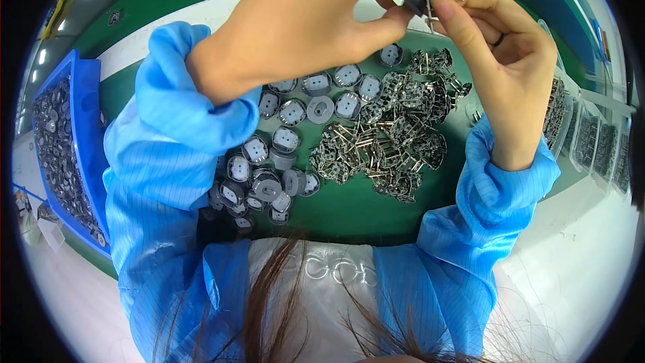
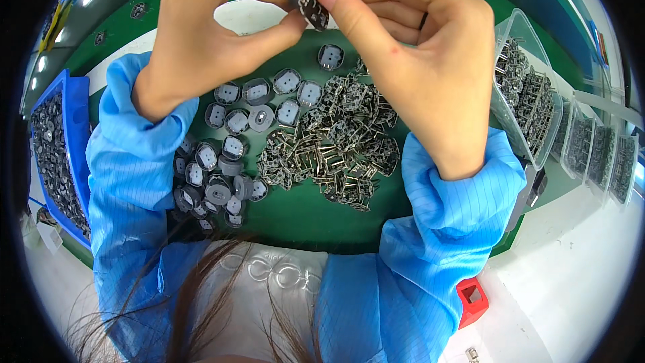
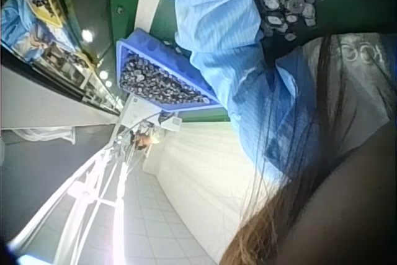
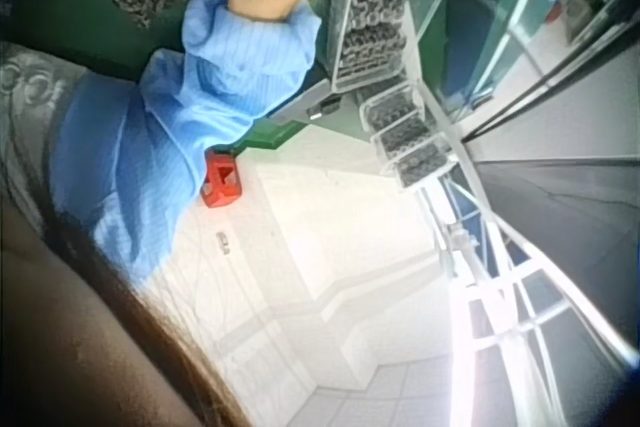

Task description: The person repeatedly picks up small gray plastic housings and metal pin connectors from a green work surface. They insert the metal pins into the housings by hand and place the assembled units back on the table. The process is continuous and repetitive throughout the clip.

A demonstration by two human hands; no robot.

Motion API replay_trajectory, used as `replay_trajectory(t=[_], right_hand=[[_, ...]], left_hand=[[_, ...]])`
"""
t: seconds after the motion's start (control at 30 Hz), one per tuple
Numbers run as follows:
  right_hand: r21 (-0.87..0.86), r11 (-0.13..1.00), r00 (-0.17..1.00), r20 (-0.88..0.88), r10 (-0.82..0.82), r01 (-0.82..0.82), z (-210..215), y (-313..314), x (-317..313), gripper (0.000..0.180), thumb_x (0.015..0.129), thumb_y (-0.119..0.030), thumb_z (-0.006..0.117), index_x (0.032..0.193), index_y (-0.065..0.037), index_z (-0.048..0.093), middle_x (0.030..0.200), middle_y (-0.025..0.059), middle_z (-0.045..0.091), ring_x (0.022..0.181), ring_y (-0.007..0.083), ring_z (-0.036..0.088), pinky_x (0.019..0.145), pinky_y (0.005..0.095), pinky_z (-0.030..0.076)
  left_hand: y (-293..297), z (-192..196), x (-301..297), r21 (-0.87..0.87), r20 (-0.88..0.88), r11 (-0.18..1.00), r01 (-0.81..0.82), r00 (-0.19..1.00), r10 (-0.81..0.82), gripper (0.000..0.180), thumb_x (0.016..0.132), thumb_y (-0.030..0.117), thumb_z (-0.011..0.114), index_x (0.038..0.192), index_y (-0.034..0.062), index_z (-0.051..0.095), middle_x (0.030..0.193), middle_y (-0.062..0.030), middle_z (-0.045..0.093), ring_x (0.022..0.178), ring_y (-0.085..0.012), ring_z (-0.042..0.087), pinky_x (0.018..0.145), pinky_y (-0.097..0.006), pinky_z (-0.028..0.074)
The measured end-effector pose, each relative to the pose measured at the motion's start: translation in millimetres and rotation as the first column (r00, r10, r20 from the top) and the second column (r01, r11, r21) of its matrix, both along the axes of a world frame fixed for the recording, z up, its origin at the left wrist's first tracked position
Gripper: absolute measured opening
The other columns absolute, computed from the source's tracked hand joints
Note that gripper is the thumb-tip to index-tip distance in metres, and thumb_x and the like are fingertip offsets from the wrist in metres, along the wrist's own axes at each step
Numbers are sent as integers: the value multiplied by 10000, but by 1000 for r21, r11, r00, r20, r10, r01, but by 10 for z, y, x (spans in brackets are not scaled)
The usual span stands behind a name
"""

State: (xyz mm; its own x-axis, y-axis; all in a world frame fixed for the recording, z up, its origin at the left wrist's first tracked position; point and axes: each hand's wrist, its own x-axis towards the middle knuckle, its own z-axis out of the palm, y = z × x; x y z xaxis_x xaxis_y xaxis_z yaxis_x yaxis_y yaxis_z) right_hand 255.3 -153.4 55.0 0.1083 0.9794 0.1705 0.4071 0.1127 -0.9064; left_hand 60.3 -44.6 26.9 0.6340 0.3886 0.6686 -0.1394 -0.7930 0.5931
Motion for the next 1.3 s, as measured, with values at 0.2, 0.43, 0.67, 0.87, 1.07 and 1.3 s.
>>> replay_trajectory(t=[0.2,0.43,0.67,0.87,1.07,1.3], right_hand=[[38,997,998,3,60,-60,11,13,23,208,1050,-101,606,1182,57,636,1079,219,750,1003,218,744,905,352,618],[-92,996,971,-235,-34,12,126,-9,-234,210,973,-4,693,1148,39,587,1012,144,745,908,165,716,814,279,599],[160,987,980,196,-38,6,78,6,1,171,954,-34,728,1106,38,700,1018,141,756,916,193,737,848,301,609],[428,870,729,673,-124,-246,126,49,-120,256,871,13,783,1117,19,714,993,123,747,873,178,728,796,266,594],[460,850,796,599,-85,-256,70,32,-41,270,832,47,796,1093,10,740,1033,117,745,926,197,736,829,291,608],[413,895,848,524,-80,-171,25,52,-42,141,861,74,773,996,34,766,1026,104,760,941,184,742,865,296,616]], left_hand=[[-5,-84,12,-451,-10,891,57,998,-69,380,775,-72,764,1142,-1,695,1007,-91,706,890,-145,733,760,-283,656],[28,-12,10,-160,63,985,70,996,-60,382,765,-46,845,1132,8,754,1083,-90,635,948,-191,729,745,-277,671],[99,-36,-28,-275,0,945,176,983,-183,561,786,-51,846,1303,45,652,1066,-123,717,875,-110,688,847,-282,646],[-234,230,44,-483,-120,875,-20,992,-43,381,809,-133,725,1165,-20,651,1003,-71,712,816,-58,667,755,-202,578],[122,-41,-55,-482,-56,840,248,949,-311,354,820,-92,775,1154,-37,673,962,-68,733,827,-56,669,728,-192,573],[44,-14,-51,-670,-41,712,209,948,-317,331,837,-80,807,1129,-78,649,921,-88,737,771,-32,653,693,-169,556]])
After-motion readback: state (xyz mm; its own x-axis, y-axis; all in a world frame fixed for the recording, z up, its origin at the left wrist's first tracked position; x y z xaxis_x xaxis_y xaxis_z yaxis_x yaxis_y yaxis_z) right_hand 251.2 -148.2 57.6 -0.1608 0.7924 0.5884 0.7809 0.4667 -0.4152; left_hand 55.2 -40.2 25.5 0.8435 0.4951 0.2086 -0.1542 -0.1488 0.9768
